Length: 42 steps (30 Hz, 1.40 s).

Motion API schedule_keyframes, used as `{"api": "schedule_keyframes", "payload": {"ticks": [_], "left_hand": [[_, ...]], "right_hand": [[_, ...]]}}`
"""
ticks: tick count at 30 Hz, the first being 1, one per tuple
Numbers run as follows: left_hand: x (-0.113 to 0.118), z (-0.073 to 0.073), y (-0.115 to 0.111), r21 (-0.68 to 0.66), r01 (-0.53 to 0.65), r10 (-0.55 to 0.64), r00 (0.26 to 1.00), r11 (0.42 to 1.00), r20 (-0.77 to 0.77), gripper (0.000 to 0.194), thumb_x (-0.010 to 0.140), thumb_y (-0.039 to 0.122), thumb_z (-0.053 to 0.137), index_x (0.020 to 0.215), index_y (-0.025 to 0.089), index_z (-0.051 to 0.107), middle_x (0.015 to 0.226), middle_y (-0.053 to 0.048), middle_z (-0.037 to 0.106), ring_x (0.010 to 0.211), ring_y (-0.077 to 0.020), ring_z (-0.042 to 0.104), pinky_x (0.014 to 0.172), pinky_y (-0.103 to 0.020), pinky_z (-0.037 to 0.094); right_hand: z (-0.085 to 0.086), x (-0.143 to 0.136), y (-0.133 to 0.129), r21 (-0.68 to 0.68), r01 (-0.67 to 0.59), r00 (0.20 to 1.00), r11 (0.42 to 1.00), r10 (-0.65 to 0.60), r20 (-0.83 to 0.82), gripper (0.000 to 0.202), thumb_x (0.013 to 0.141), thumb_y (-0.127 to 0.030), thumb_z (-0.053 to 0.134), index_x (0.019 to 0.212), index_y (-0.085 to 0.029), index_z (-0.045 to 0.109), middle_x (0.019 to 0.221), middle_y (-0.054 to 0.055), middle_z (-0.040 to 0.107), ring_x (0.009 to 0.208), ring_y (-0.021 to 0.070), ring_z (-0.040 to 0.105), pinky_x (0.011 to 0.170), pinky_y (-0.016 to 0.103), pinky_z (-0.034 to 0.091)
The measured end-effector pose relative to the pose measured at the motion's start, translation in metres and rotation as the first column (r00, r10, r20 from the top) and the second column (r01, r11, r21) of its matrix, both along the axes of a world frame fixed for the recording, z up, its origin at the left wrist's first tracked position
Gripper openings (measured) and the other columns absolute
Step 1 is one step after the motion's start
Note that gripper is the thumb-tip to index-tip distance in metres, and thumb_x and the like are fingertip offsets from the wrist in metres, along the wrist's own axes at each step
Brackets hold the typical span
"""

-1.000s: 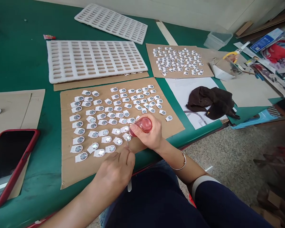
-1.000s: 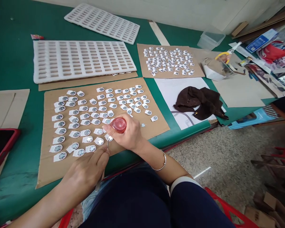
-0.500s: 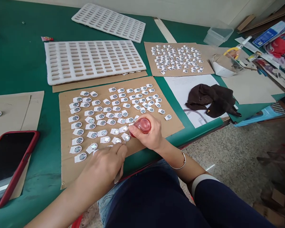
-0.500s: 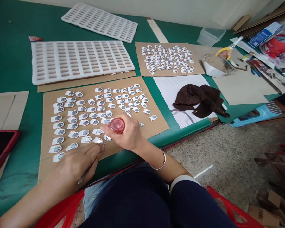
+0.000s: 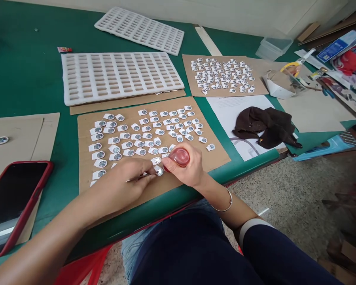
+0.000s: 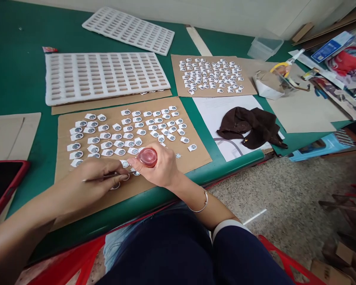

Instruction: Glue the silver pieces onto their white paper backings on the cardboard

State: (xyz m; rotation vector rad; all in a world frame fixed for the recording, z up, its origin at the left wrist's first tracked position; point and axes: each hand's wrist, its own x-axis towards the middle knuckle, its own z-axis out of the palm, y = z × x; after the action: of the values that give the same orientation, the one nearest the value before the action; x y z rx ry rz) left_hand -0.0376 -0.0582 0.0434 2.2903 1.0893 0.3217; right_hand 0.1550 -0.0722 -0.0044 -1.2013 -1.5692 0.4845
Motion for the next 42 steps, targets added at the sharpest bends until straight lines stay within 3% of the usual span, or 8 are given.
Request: {"api": "schedule_keyframes", "payload": {"ticks": [3,10,20,31,42], "left_hand": [[-0.004,-0.002,0.006,-0.288,-0.018,0.034,0.998,0.958,0.05,0.019,0.088,0.022,0.05,0.078,0.019,0.066,0.072,0.0,0.068,0.064,-0.0135,0.059,0.058,-0.023,0.043],[-0.013,-0.016,0.009,-0.507,-0.141,0.201,0.977,0.851,0.067,0.014,0.084,0.03,0.058,0.08,0.021,0.068,0.063,0.002,0.067,0.052,-0.0107,0.054,0.048,-0.02,0.04],[-0.017,-0.024,0.016,-0.548,-0.145,0.237,0.966,0.824,0.102,0.023,0.081,0.042,0.064,0.079,0.02,0.069,0.064,-0.001,0.068,0.056,-0.012,0.057,0.049,-0.02,0.042],[-0.017,-0.025,0.014,-0.571,-0.153,0.269,0.955,0.807,0.124,0.023,0.078,0.042,0.066,0.078,0.019,0.067,0.064,-0.002,0.068,0.055,-0.0134,0.059,0.048,-0.021,0.044],[-0.017,-0.025,0.014,-0.575,-0.184,0.285,0.954,0.797,0.089,0.024,0.077,0.044,0.065,0.077,0.02,0.067,0.064,-0.003,0.067,0.054,-0.0155,0.059,0.045,-0.023,0.042]], "right_hand": [[0.001,0.001,0.0,-0.009,0.002,1.0,1.0,-0.002,0.007,0.028,0.075,-0.041,0.071,0.079,-0.022,0.052,0.067,0.0,0.067,0.059,0.0139,0.062,0.057,0.027,0.052],[-0.001,0.007,-0.015,-0.04,-0.021,0.999,0.999,0.02,-0.039,0.025,0.075,-0.038,0.073,0.082,-0.02,0.057,0.071,0.001,0.068,0.063,0.0152,0.065,0.061,0.029,0.053],[-0.02,0.012,-0.028,0.116,0.06,0.972,0.991,-0.031,-0.232,0.022,0.075,-0.031,0.07,0.091,-0.021,0.059,0.078,0.003,0.068,0.07,0.0184,0.066,0.064,0.034,0.055],[-0.019,0.01,-0.028,0.09,-0.005,0.987,0.996,0.019,-0.157,0.025,0.076,-0.035,0.071,0.09,-0.02,0.058,0.079,0.005,0.069,0.068,0.0181,0.067,0.061,0.033,0.056],[-0.02,0.009,-0.027,0.141,0.009,0.998,0.99,0.0,-0.064,0.026,0.078,-0.038,0.07,0.091,-0.02,0.057,0.076,0.005,0.068,0.068,0.018,0.066,0.061,0.033,0.056]]}}
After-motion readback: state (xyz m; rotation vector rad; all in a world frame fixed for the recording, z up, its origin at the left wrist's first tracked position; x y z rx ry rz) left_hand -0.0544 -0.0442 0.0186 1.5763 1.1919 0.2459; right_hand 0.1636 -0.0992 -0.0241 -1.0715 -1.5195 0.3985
